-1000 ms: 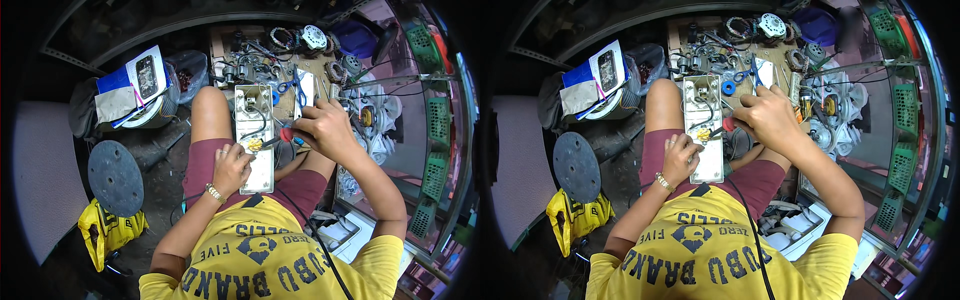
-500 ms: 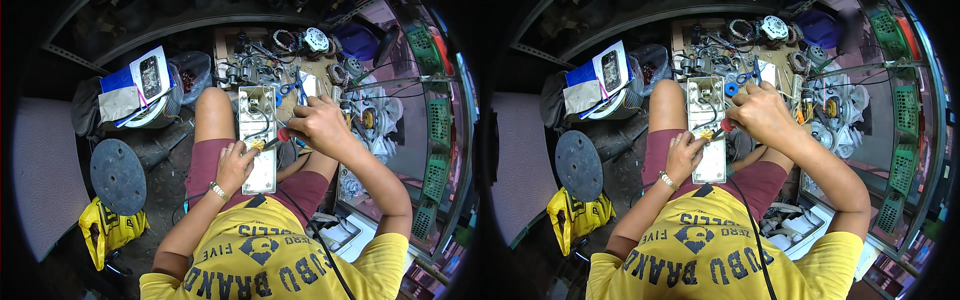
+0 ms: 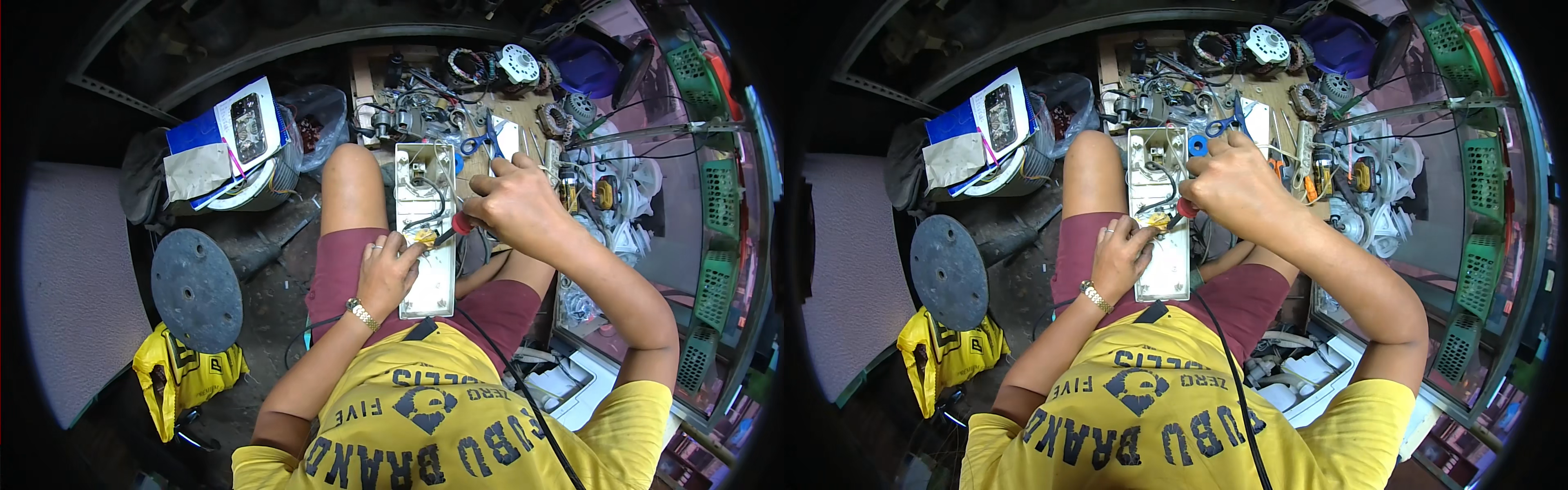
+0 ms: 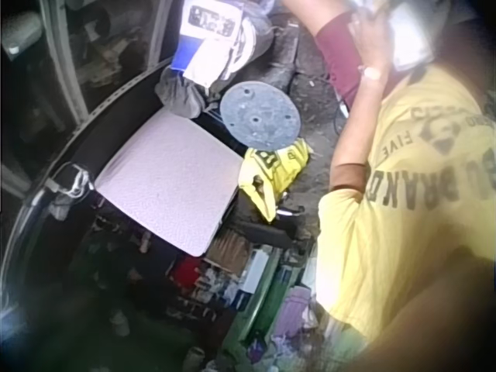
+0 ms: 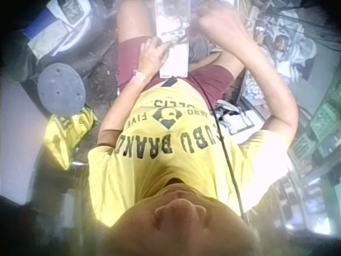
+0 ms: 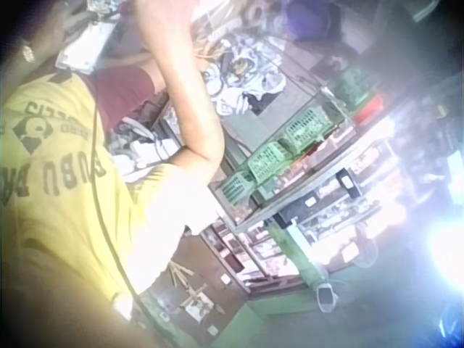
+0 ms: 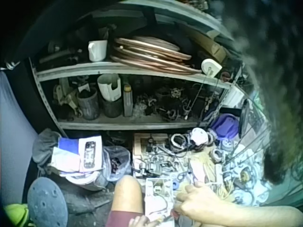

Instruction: The person repairs an electronic component within a plastic housing using a soldering iron and a screwdriver. They manipulate wires with their hands and apply solder to connection points.

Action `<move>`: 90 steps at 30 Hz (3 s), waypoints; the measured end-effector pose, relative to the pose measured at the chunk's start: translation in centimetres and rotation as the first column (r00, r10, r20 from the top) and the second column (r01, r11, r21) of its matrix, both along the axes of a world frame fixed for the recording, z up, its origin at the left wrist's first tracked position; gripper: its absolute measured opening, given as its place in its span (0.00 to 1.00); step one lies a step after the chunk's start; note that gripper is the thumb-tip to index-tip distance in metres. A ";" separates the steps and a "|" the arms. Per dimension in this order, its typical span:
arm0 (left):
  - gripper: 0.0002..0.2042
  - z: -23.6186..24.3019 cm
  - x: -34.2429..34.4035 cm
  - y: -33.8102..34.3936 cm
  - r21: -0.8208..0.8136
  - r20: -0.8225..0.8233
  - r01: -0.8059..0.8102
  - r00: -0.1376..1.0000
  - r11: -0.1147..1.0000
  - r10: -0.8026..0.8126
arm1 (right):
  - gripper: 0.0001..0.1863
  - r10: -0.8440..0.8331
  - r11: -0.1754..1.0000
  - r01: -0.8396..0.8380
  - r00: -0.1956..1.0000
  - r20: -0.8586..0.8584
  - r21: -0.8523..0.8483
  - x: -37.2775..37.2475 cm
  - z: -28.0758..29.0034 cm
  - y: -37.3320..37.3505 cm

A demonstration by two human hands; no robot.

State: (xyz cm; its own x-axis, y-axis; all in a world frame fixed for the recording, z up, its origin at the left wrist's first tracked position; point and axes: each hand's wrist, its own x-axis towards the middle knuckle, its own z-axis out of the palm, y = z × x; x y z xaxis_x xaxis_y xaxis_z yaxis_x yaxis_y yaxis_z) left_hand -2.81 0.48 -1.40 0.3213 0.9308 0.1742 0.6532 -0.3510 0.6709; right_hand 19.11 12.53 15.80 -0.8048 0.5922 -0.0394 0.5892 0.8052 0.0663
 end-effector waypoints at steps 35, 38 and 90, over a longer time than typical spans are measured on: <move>0.16 5.2 2.7 10.7 -0.083 0.517 0.347 0.817 0.934 -0.258 | 0.11 0.066 0.994 -0.078 0.988 0.138 0.080 -2.5 0.7 -1.6; 0.12 5.6 3.1 10.8 0.105 0.533 0.295 0.790 0.950 -0.304 | 0.12 0.044 0.996 -0.051 0.994 0.103 0.068 -1.6 0.9 -1.7; 0.11 9.3 2.9 11.3 -0.047 0.269 0.405 0.885 0.913 -0.379 | 0.31 -0.971 0.227 -0.972 -0.230 0.059 -0.053 8.0 -14.3 -19.5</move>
State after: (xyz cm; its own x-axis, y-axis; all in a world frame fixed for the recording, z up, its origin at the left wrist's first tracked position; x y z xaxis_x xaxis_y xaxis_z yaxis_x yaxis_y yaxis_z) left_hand 0.06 11.74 7.94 0.6221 0.7541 0.2104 0.2835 -0.4675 0.8373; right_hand 27.14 -6.95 1.51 -0.3923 0.9190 -0.0397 -0.9160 -0.3942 -0.0738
